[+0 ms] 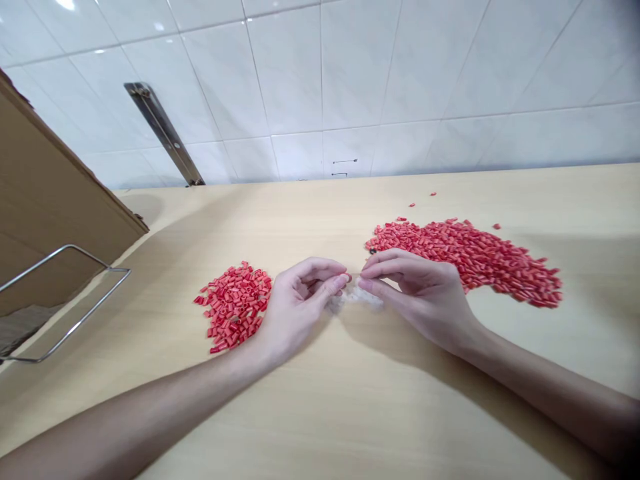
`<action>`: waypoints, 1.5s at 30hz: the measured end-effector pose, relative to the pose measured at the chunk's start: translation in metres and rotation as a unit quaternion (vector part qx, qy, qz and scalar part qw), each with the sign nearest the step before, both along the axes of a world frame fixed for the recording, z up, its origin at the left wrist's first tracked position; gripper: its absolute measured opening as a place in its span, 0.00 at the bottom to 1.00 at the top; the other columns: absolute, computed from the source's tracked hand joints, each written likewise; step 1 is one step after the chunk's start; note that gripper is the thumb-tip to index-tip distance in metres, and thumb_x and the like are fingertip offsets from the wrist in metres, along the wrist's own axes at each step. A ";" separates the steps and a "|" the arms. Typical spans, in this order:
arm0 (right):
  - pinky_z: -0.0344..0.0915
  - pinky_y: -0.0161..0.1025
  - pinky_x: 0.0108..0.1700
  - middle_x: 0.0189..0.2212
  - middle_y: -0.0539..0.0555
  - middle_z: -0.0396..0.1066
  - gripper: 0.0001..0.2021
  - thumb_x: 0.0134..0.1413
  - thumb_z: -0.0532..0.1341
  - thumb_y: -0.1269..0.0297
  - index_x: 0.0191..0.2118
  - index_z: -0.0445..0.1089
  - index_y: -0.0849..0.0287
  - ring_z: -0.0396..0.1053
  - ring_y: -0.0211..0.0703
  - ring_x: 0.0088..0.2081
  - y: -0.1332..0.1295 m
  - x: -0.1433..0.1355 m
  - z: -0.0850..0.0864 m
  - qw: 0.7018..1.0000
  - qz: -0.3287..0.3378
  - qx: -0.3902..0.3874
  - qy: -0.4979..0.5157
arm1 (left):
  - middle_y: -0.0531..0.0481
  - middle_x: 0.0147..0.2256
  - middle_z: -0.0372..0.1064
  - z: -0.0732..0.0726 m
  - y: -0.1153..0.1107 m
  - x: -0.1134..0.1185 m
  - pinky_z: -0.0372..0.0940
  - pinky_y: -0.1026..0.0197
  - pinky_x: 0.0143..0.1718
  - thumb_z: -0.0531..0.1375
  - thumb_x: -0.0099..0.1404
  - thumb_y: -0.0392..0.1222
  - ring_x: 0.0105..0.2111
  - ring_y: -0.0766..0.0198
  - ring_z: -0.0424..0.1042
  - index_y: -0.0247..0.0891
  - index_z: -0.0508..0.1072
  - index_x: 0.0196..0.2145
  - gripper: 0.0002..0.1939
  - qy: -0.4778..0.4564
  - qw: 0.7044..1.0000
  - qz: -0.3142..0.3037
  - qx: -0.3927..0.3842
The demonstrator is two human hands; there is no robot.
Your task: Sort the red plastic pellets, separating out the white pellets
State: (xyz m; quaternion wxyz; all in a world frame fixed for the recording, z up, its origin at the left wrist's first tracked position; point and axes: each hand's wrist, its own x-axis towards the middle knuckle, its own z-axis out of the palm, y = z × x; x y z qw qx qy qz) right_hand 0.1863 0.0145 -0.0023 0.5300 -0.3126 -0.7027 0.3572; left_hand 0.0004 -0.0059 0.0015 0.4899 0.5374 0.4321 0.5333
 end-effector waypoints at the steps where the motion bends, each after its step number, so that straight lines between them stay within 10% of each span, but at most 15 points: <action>1: 0.74 0.40 0.37 0.32 0.52 0.78 0.05 0.50 0.68 0.70 0.33 0.79 0.52 0.75 0.44 0.37 0.000 0.000 0.000 1.000 0.000 -0.001 0.003 | 0.49 0.33 0.77 0.000 0.000 0.000 0.70 0.65 0.36 0.68 0.58 0.40 0.33 0.66 0.75 0.37 0.77 0.34 0.07 0.000 1.000 0.000 0.003; 45: 0.75 0.35 0.33 0.29 0.52 0.79 0.10 0.40 0.74 0.67 0.31 0.77 0.56 0.77 0.43 0.31 -0.001 0.002 0.002 0.984 0.041 -0.172 0.039 | 0.49 0.35 0.81 0.000 -0.002 0.001 0.71 0.65 0.37 0.69 0.56 0.39 0.35 0.63 0.78 0.40 0.82 0.34 0.06 0.052 0.999 -0.003 0.001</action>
